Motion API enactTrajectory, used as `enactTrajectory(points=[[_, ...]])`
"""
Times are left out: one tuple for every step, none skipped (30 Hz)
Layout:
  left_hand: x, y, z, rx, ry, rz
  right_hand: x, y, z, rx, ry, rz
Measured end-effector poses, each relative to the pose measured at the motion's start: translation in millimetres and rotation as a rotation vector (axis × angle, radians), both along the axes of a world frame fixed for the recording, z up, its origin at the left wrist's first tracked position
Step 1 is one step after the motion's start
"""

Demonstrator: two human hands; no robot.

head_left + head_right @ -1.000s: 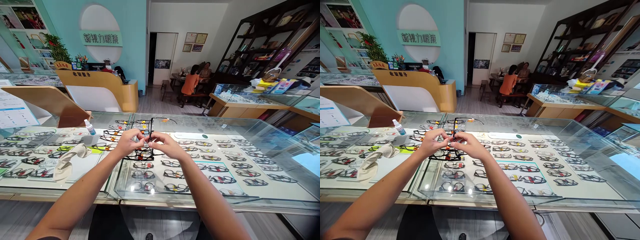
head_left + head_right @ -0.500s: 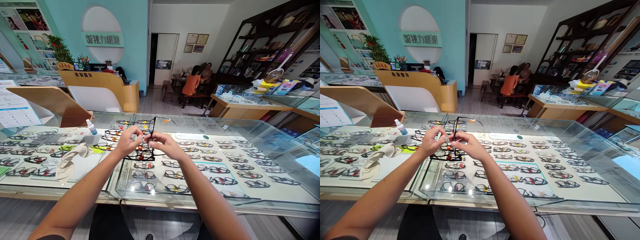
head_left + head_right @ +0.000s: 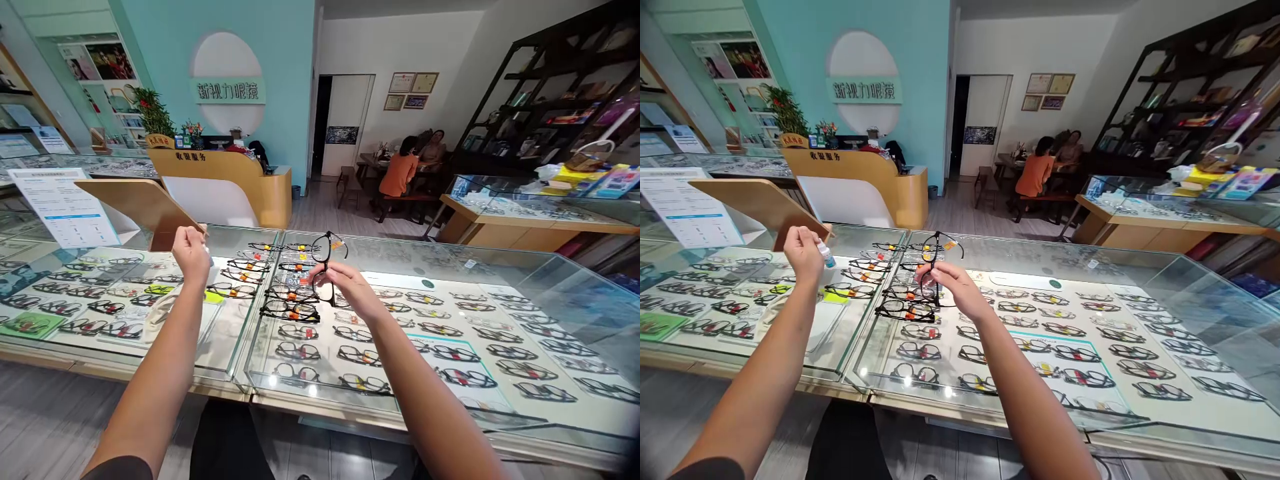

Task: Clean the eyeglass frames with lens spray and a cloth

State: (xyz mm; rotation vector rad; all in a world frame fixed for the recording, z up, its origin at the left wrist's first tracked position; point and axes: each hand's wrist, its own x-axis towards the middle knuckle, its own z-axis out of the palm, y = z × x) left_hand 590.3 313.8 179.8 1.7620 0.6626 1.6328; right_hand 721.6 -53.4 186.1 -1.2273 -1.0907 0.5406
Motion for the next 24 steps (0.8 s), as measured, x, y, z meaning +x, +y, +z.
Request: enactTrajectory(points=[[0, 8, -4.4, -0.053, 0.018, 0.1, 0, 0, -0.4, 0.0, -0.002, -0.007], [0, 15, -8.6, -0.097, 0.035, 0.182, 0, 0, -0.9, -0.003, -0.001, -0.016], [1, 20, -12.4, -0.13, 0.052, 0.242, 0, 0, -1.4, -0.006, 0.002, -0.025], [2, 24, -15.7, -0.154, 0.078, 0.278, 1, -1, -2.0, -0.011, 0.006, -0.034], [3, 26, -18.8, -0.172, 0.11, 0.295, 1, -1, -2.7, -0.016, 0.01, -0.042], [4, 28, -21.7, -0.19, 0.149, 0.297, 2, -1, -3.4, -0.02, 0.015, -0.047], [5, 29, -24.6, -0.214, 0.199, 0.292, 3, -1, -4.2, -0.023, 0.02, -0.049], [6, 30, -27.6, -0.243, 0.254, 0.279, 4, -1, -5.0, -0.024, 0.024, -0.05], [7, 31, -30.8, -0.278, 0.309, 0.261, 5, -1, -5.7, -0.024, 0.027, -0.049], [8, 32, -34.0, -0.316, 0.358, 0.241, 5, -1, -6.3, -0.023, 0.029, -0.049], [8, 34, -37.0, -0.355, 0.399, 0.222, 6, -1, -6.8, -0.024, 0.03, -0.05], [8, 35, -39.7, -0.394, 0.434, 0.205, 7, 0, -7.2, -0.026, 0.03, -0.054], [8, 37, -41.8, -0.433, 0.465, 0.189, 7, 0, -7.5, -0.03, 0.028, -0.059], [8, 38, -43.0, -0.465, 0.486, 0.173, 7, 0, -7.7, -0.034, 0.026, -0.065], [8, 38, -43.2, -0.488, 0.494, 0.156, 7, 0, -7.9, -0.04, 0.025, -0.07], [8, 38, -42.3, -0.497, 0.489, 0.135, 7, 0, -8.1, -0.041, 0.025, -0.075], [9, 35, -40.4, -0.491, 0.468, 0.107, 7, 0, -8.2, -0.038, 0.028, -0.079], [11, 31, -37.4, -0.473, 0.434, 0.065, 7, 0, -8.4, -0.033, 0.035, -0.082], [14, 25, -33.6, -0.447, 0.393, 0.008, 7, 0, -8.7, -0.027, 0.042, -0.085], [17, 16, -29.3, -0.419, 0.352, -0.059, 7, 1, -9.0, -0.021, 0.051, -0.089], [22, 5, -24.7, -0.391, 0.318, -0.131, 8, 1, -9.3, -0.014, 0.058, -0.094], [26, -8, -20.0, -0.376, 0.28, -0.226, 8, 2, -9.6, -0.009, 0.063, -0.101], [30, -24, -15.6, -0.378, 0.243, -0.333, 8, 3, -9.9, -0.007, 0.065, -0.11], [33, -40, -11.4, -0.393, 0.194, -0.468, 8, 3, -10.2, -0.006, 0.065, -0.12]])
